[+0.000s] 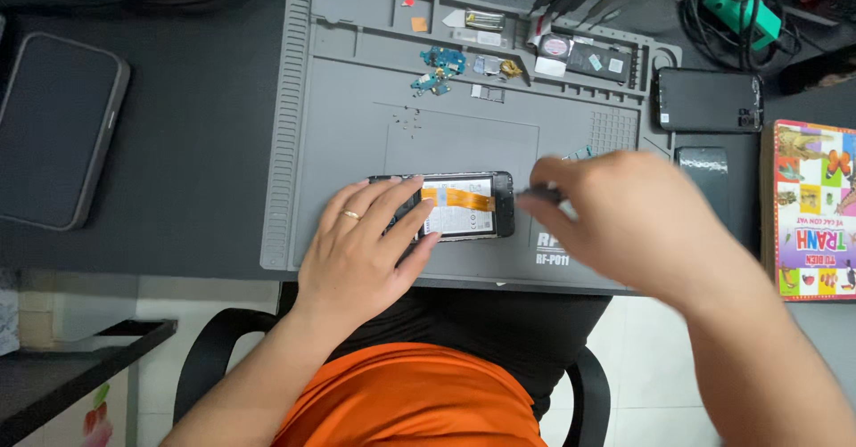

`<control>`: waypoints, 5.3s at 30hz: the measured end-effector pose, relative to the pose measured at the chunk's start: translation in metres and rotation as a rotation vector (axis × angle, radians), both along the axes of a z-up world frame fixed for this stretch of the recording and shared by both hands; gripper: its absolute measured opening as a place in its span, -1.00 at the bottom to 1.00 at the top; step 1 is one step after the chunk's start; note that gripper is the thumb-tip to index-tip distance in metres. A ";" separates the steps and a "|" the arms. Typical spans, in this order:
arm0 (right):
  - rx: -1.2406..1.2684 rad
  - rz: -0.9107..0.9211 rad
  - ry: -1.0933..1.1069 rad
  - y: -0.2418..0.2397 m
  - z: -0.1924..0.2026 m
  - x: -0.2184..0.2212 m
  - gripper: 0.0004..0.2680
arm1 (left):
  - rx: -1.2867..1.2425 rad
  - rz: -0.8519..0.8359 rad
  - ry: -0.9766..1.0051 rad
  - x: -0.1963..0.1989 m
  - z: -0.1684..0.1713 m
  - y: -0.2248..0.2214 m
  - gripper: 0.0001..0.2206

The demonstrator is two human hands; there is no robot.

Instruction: The person uses a screwdriver to remove screws from a disassembled smartphone placed on a gray work mat. Screws are placed into a compartmented tray. The person continues unscrewing and organizing components throughout the clip.

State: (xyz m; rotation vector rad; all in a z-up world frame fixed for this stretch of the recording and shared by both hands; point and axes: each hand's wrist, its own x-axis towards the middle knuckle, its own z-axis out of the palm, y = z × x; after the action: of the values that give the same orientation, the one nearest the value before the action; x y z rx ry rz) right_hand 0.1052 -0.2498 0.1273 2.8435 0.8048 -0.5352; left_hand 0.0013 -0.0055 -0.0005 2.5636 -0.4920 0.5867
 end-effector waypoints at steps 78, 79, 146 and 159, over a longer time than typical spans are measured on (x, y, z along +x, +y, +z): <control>1.540 -0.549 0.007 0.048 -0.101 -0.117 -0.74 | -0.482 -0.199 -0.117 -0.007 -0.001 0.019 -0.83; 1.540 -0.550 0.008 0.048 -0.101 -0.118 -0.74 | -0.481 -0.199 -0.116 -0.007 -0.001 0.019 -0.83; 1.796 -0.877 -0.185 -0.039 -0.133 -0.073 -0.71 | 0.166 -0.509 0.278 0.085 0.009 -0.065 -0.94; 1.850 -0.765 -0.045 -0.061 -0.162 -0.066 -0.73 | 0.278 -0.384 0.047 0.131 0.025 -0.019 -0.81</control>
State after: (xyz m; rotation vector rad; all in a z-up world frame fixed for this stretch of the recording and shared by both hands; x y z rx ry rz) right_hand 0.0390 -0.3109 -0.0343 4.7690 -0.1667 0.7877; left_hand 0.1325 -0.0249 0.0244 2.6240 -1.0831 0.3380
